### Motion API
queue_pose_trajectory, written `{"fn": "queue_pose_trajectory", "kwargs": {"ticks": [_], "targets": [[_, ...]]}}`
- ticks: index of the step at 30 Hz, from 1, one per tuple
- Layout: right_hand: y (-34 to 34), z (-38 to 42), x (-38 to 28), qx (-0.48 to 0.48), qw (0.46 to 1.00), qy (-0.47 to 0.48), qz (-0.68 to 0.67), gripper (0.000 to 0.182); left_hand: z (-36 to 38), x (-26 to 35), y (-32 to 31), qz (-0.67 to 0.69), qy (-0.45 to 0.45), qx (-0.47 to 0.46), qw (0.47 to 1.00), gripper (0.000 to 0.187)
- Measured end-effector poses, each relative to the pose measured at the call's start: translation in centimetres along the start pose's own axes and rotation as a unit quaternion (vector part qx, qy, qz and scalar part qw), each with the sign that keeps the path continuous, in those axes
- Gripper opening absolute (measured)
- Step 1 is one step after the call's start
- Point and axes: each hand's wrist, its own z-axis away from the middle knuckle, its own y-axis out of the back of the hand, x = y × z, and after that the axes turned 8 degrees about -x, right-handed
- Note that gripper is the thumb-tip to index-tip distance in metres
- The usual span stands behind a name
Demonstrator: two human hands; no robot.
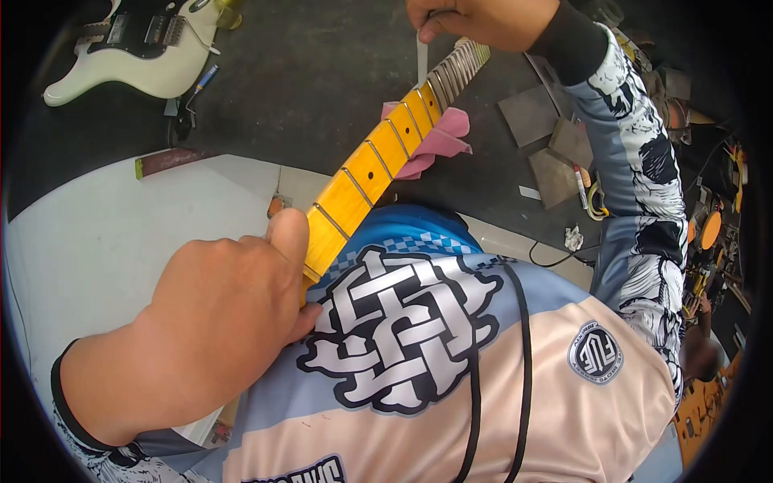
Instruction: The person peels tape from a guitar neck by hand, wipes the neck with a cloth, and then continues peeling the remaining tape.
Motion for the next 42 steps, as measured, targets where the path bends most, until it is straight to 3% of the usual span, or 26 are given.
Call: {"fn": "queue_pose_trajectory", "kwargs": {"ticks": [4,7,10,14,16,24,27,28,33,35,37,41,42], "targets": [[0.4,-0.8,-0.1,-0.018,1.0,-0.013,-0.017,0.009,-0.3,0.3,-1.2,-0.061,0.024,0.015,0.998,0.055],[0.3,-1.5,0.1,-0.036,0.999,-0.022,0.007,0.009,-0.2,0.7,-2.0,-0.185,0.043,0.038,0.981,0.026],[0.2,-2.2,0.0,-0.04,0.999,-0.032,0.003,0.012,-0.1,1.2,-2.6,-0.226,0.058,0.066,0.97,0.02],[-0.4,-3.3,0.2,-0.067,0.996,-0.051,0.026,0.014,-0.3,1.6,-3.9,-0.299,0.085,0.128,0.942,0.019],[-1.2,-1.5,-0.5,-0.068,0.995,-0.05,0.059,0.016,-0.7,5.1,-4.9,-0.34,0.116,0.147,0.922,0.02],[-3.4,-4.3,-0.8,-0.165,0.975,-0.148,0.017,0.019,-0.8,5.9,-5.1,-0.351,0.137,0.139,0.916,0.021],[-4.8,-5.6,0.3,-0.19,0.974,-0.105,0.066,0.018,-0.7,4.5,-4.4,-0.36,0.122,0.142,0.914,0.02],[-5.8,-6.2,0.1,-0.199,0.965,-0.156,0.068,0.014,-0.8,4.2,-4.0,-0.365,0.116,0.145,0.912,0.019],[-6.8,-7.5,1.3,-0.156,0.966,-0.19,0.074,0.019,-1.4,1.9,-3.9,-0.395,0.101,0.164,0.898,0.013],[-6.1,-7.1,-0.7,-0.157,0.946,-0.235,0.158,0.014,-1.8,1.4,-4.8,-0.397,0.092,0.176,0.896,0.011],[-7.4,-6.8,-0.4,-0.065,0.951,-0.257,0.159,0.014,-1.9,0.7,-5.1,-0.389,0.07,0.196,0.897,0.013],[-3.7,-2.9,-3.4,0.028,0.929,-0.335,0.154,0.017,-1.5,-1.6,-3.3,-0.318,0.021,0.135,0.938,0.044],[-3.5,-0.1,-3.8,0.109,0.922,-0.342,0.141,0.022,-1.5,-2.3,-2.7,-0.27,0.01,0.119,0.955,0.061]]}}
